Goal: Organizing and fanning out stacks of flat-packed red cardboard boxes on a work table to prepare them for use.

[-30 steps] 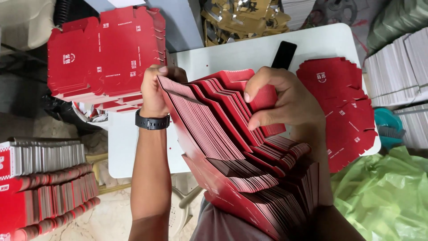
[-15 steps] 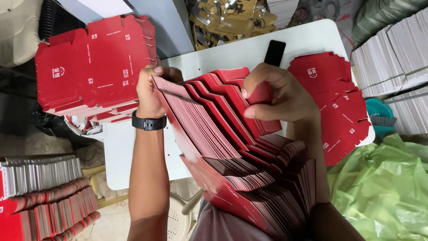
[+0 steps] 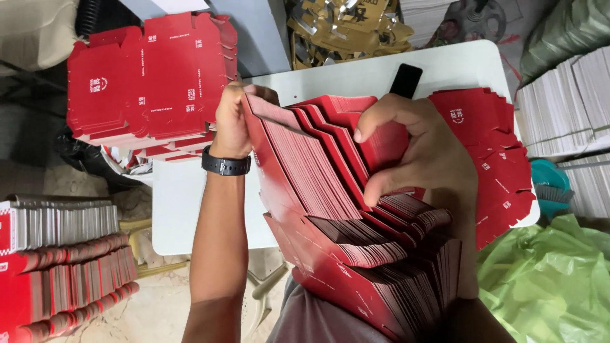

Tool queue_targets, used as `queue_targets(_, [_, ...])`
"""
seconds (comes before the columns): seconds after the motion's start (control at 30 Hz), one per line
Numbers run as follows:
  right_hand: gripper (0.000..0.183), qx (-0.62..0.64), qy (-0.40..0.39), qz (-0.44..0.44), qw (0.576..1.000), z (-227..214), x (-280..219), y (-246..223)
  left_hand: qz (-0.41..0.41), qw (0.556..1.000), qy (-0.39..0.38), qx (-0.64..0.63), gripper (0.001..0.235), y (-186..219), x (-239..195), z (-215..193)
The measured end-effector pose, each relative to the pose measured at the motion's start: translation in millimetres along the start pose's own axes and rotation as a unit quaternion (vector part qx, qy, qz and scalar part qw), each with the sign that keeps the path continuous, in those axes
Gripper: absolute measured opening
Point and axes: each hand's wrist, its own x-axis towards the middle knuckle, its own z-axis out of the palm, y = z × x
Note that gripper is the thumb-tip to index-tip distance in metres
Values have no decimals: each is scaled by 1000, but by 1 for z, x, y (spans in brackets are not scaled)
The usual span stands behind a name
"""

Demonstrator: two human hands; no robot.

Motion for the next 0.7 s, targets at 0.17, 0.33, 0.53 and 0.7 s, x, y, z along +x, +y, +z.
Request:
queue_targets(0.17, [62, -48, 19, 63, 997, 0, 4, -16, 9, 1000, 8, -4, 25, 0, 1, 8])
queue_targets(0.33, [58, -70, 25, 72, 995, -2, 5, -27, 0, 1000, 5, -11, 27, 3, -3, 17])
queue_targets(0.53, [58, -80, 8, 67, 995, -12, 4, -21, -7, 999, 3, -43, 33, -1, -5, 20])
queue_targets(0.7, [56, -71, 2, 75, 995, -16, 2, -18, 0, 1000, 7, -24, 33, -1, -9, 27])
